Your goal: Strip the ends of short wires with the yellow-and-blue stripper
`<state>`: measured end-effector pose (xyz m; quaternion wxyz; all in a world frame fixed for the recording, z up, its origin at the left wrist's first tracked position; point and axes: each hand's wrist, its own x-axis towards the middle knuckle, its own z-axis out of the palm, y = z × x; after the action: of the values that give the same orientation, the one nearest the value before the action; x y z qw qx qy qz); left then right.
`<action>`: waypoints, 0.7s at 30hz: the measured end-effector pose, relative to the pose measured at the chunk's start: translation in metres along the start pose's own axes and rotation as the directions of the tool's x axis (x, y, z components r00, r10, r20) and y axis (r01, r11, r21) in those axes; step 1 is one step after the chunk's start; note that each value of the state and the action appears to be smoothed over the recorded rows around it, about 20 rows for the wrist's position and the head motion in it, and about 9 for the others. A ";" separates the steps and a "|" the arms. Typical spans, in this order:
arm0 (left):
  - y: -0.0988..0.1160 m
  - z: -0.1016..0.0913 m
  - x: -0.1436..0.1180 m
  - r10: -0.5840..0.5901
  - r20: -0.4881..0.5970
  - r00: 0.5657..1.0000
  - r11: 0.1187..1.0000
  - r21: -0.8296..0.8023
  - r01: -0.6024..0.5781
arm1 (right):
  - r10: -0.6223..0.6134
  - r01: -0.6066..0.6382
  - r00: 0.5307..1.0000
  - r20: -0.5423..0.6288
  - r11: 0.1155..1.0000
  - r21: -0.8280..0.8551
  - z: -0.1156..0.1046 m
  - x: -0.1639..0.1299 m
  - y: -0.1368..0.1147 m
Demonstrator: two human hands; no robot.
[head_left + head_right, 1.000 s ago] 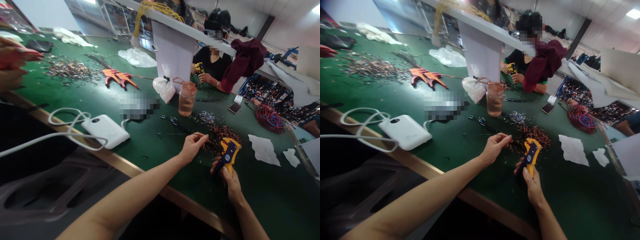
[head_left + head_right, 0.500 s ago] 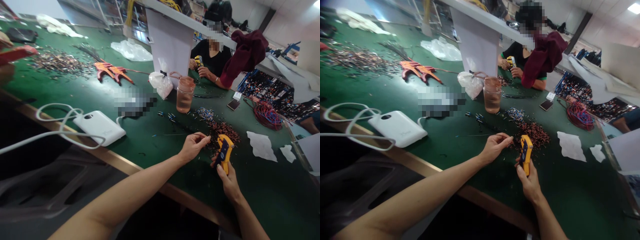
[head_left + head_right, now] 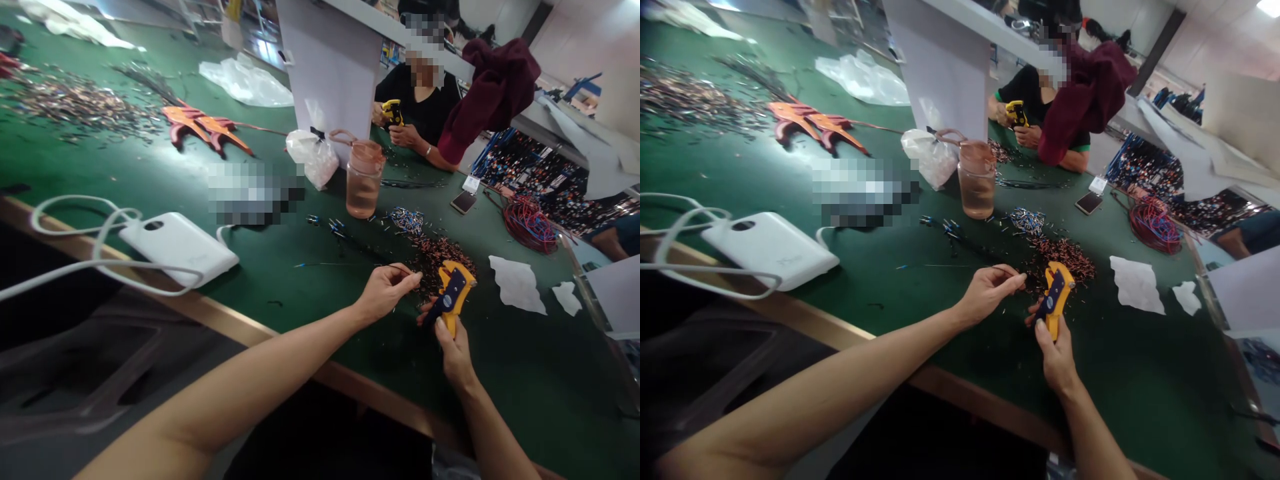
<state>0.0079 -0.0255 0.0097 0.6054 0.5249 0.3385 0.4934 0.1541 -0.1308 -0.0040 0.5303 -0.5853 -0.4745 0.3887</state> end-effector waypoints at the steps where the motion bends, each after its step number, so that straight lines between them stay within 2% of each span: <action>1: 0.000 0.001 0.000 -0.005 0.009 1.000 1.000 -0.002 0.005 | -0.003 0.003 1.000 0.012 1.000 -0.021 0.000 -0.001 0.000; 8: 0.001 0.004 -0.003 -0.024 0.089 0.996 1.000 -0.013 0.025 | -0.016 0.018 1.000 0.023 0.997 -0.078 0.001 -0.002 0.001; 13: -0.002 0.005 -0.005 -0.014 0.125 0.992 1.000 -0.012 0.016 | -0.043 0.041 0.999 -0.022 0.995 -0.091 0.002 -0.001 0.000; 21: -0.002 0.005 -0.005 -0.011 0.153 0.988 1.000 -0.008 0.013 | 0.036 -0.034 0.998 -0.053 0.999 0.041 0.005 -0.005 0.010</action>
<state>0.0114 -0.0316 0.0085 0.6349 0.5566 0.2920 0.4494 0.1493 -0.1347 -0.0145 0.5476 -0.5931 -0.4419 0.3913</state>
